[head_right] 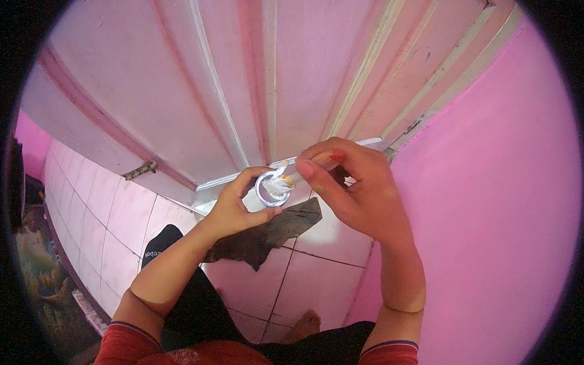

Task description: The person paints the bottom edge and decorative recessed panels of a wooden door using a small paintbrush dipped into a container of white paint.

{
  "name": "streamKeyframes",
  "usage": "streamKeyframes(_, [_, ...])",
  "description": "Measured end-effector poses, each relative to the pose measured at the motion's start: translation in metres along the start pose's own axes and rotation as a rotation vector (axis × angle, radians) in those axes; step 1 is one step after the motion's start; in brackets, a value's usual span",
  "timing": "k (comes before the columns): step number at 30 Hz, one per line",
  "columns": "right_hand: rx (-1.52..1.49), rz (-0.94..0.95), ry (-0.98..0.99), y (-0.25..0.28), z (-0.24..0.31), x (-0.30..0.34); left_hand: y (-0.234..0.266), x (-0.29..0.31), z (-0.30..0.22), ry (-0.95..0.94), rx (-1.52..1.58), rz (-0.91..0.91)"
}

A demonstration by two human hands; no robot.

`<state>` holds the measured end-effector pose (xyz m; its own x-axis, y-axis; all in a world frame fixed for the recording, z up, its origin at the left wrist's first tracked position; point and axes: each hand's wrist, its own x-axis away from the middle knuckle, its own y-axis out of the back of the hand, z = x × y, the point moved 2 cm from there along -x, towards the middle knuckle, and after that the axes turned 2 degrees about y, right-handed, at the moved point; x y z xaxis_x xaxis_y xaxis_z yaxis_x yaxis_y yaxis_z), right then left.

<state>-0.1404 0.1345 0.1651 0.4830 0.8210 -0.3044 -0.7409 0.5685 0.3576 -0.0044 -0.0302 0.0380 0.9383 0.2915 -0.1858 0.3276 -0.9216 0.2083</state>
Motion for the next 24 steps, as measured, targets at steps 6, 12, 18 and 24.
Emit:
streamKeyframes(6, [0.132,0.087,0.106,-0.007,-0.017,-0.006,-0.001,0.0,0.001,-0.011,0.023,0.027])
streamKeyframes(12, [0.08,0.046,0.008,-0.007,-0.019,-0.006,0.001,0.002,0.001,-0.014,0.016,0.013])
streamKeyframes(18, [-0.17,-0.075,-0.184,0.008,-0.021,-0.006,0.001,0.001,0.0,0.01,0.017,-0.001])
streamKeyframes(24, [-0.133,-0.001,-0.108,0.005,-0.037,-0.005,-0.001,-0.002,0.001,0.0,0.001,0.01])
